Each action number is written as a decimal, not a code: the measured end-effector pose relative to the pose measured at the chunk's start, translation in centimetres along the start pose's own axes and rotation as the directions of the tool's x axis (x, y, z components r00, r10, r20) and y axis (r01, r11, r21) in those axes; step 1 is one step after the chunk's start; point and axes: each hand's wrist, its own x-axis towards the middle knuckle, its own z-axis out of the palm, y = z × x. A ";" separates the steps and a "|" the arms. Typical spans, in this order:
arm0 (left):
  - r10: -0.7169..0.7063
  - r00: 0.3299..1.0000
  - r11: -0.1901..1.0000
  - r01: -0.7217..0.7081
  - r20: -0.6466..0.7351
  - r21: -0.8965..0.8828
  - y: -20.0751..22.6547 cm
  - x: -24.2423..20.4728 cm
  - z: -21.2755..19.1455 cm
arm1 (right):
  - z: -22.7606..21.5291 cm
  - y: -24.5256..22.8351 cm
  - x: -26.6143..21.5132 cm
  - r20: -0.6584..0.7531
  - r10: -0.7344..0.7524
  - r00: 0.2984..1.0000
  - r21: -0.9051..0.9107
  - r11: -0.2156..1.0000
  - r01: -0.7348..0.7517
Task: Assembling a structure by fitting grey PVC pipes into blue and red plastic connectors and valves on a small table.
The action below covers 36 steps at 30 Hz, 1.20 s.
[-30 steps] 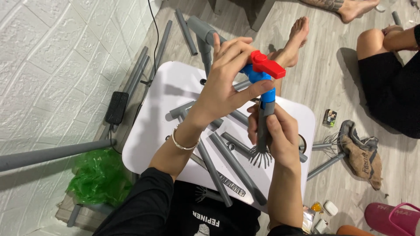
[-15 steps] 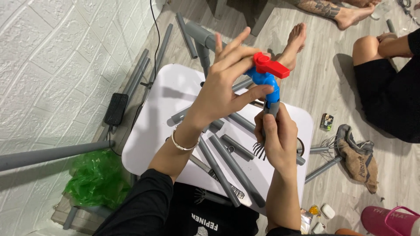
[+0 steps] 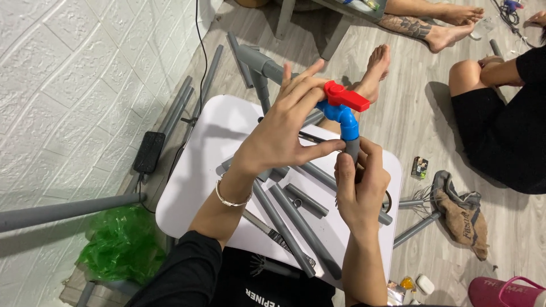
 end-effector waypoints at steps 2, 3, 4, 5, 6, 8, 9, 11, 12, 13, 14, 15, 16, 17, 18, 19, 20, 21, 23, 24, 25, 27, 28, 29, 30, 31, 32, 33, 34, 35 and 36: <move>-0.007 1.000 1.000 0.007 -0.004 0.001 0.3 0.0 0.0 | 0.0 -0.1 0.0 -0.007 -0.004 1.000 -0.023 1.000 0.004; -0.008 1.000 1.000 0.008 -0.010 0.009 0.4 0.0 -0.1 | 0.1 -0.1 0.1 -0.016 -0.016 1.000 -0.042 0.999 0.016; -0.009 1.000 1.000 0.009 -0.009 0.008 0.3 0.0 0.2 | 0.1 -0.2 0.2 -0.016 -0.014 1.000 -0.042 0.999 0.014; -0.006 1.000 1.000 0.006 -0.005 0.025 0.3 -0.1 0.4 | 0.1 -0.3 0.3 -0.024 -0.042 0.999 -0.069 0.997 0.040; -0.003 1.000 0.999 0.003 -0.001 0.042 0.2 -0.1 0.7 | 0.1 -0.4 0.4 -0.031 -0.069 0.997 -0.096 0.993 0.066; -0.010 1.000 0.999 0.011 -0.014 0.037 0.3 0.0 0.8 | 0.2 -0.4 0.5 -0.045 -0.084 0.995 -0.116 0.990 0.078; -0.020 1.000 0.999 0.020 -0.021 0.030 0.4 0.0 0.9 | 0.2 -0.4 0.5 -0.060 -0.094 0.994 -0.135 0.987 0.085; -0.033 0.998 0.999 0.034 -0.047 0.008 0.3 -0.1 1.2 | 0.8 0.0 0.4 -0.090 -0.109 0.990 -0.156 0.983 0.094; -0.046 0.996 0.999 0.045 -0.071 -0.016 0.3 -0.1 1.3 | 1.1 0.3 0.5 -0.120 -0.125 0.985 -0.177 0.979 0.103; -0.043 0.996 0.999 0.042 -0.072 -0.014 0.2 0.0 1.4 | 1.2 0.3 0.6 -0.122 -0.128 0.984 -0.176 0.979 0.106; -0.059 0.994 0.998 0.057 -0.094 -0.025 0.2 0.1 1.6 | 1.4 0.2 0.7 -0.131 -0.141 0.981 -0.211 0.971 0.112; -0.078 0.990 0.997 0.075 -0.118 -0.036 0.3 0.0 1.7 | 1.5 0.2 0.7 -0.136 -0.154 0.979 -0.245 0.962 0.117; -0.079 0.990 0.997 0.075 -0.120 -0.034 0.2 0.0 1.8 | 1.5 0.2 0.7 -0.134 -0.155 0.979 -0.243 0.963 0.119; -0.078 0.989 0.997 0.074 -0.126 -0.038 0.3 0.1 2.0 | 1.4 0.1 0.7 -0.144 -0.172 0.975 -0.242 0.961 0.134; -0.078 0.988 0.996 0.073 -0.132 -0.041 0.4 0.1 2.1 | 1.3 0.1 0.6 -0.153 -0.190 0.970 -0.240 0.959 0.150; -0.070 0.988 0.997 0.066 -0.135 -0.038 0.4 0.2 2.1 | 1.4 0.0 0.7 -0.157 -0.197 0.968 -0.240 0.958 0.156; -0.071 0.989 0.997 0.065 -0.133 -0.044 0.4 0.2 2.1 | 1.4 -0.1 0.7 -0.163 -0.189 0.968 -0.235 0.961 0.148; -0.074 0.988 0.996 0.068 -0.133 -0.051 0.5 0.2 2.2 | 1.3 -0.1 0.7 -0.165 -0.182 0.969 -0.229 0.963 0.142; -0.071 0.987 0.997 0.066 -0.144 -0.040 0.4 0.2 2.6 | 1.2 -0.1 0.8 -0.164 -0.187 0.969 -0.229 0.962 0.147; -0.072 0.986 0.997 0.068 -0.150 -0.032 0.3 0.2 2.7 | 1.2 0.0 0.8 -0.162 -0.186 0.969 -0.228 0.963 0.147; -0.078 0.986 0.997 0.073 -0.146 -0.035 0.2 0.2 2.9 | 1.0 0.0 0.7 -0.160 -0.180 0.971 -0.228 0.963 0.141; -0.028 0.980 1.000 0.030 -0.198 0.008 0.0 0.2 3.2 | 0.8 0.1 0.7 -0.150 -0.200 0.968 -0.281 0.948 0.152; -0.028 0.980 1.000 0.030 -0.196 0.007 -0.2 0.1 3.7 | 0.6 0.1 0.6 -0.151 -0.198 0.968 -0.281 0.948 0.150; -0.014 0.975 0.999 0.024 -0.221 0.041 -0.4 0.1 4.1 | 0.4 0.0 0.5 -0.146 -0.199 0.969 -0.285 0.946 0.151; 0.000 0.969 0.997 0.019 -0.246 0.074 -0.6 0.0 4.6 | 0.3 0.0 0.4 -0.142 -0.200 0.970 -0.289 0.945 0.152; -0.008 0.970 0.997 0.025 -0.242 0.069 -0.5 -0.1 4.8 | 0.4 0.0 0.4 -0.139 -0.192 0.972 -0.291 0.946 0.145; -0.001 0.966 0.997 0.019 -0.259 0.069 -0.5 -0.2 5.1 | 0.4 0.0 0.4 -0.146 -0.188 0.971 -0.261 0.954 0.146; 0.014 0.960 0.997 0.007 -0.281 0.073 -0.7 0.0 5.2 | 0.6 0.1 0.6 -0.156 -0.193 0.969 -0.231 0.961 0.154; 0.014 0.959 0.997 0.007 -0.281 0.072 -0.6 -0.1 5.3 | 0.6 0.2 0.6 -0.156 -0.193 0.969 -0.231 0.961 0.154; 0.015 0.954 0.998 0.005 -0.299 0.067 -0.4 -0.1 5.4 | 0.6 0.2 0.5 -0.164 -0.170 0.972 -0.176 0.974 0.140; 0.016 0.949 0.998 0.003 -0.316 0.061 -0.2 -0.1 5.4 | 0.6 0.3 0.5 -0.171 -0.146 0.974 -0.120 0.985 0.126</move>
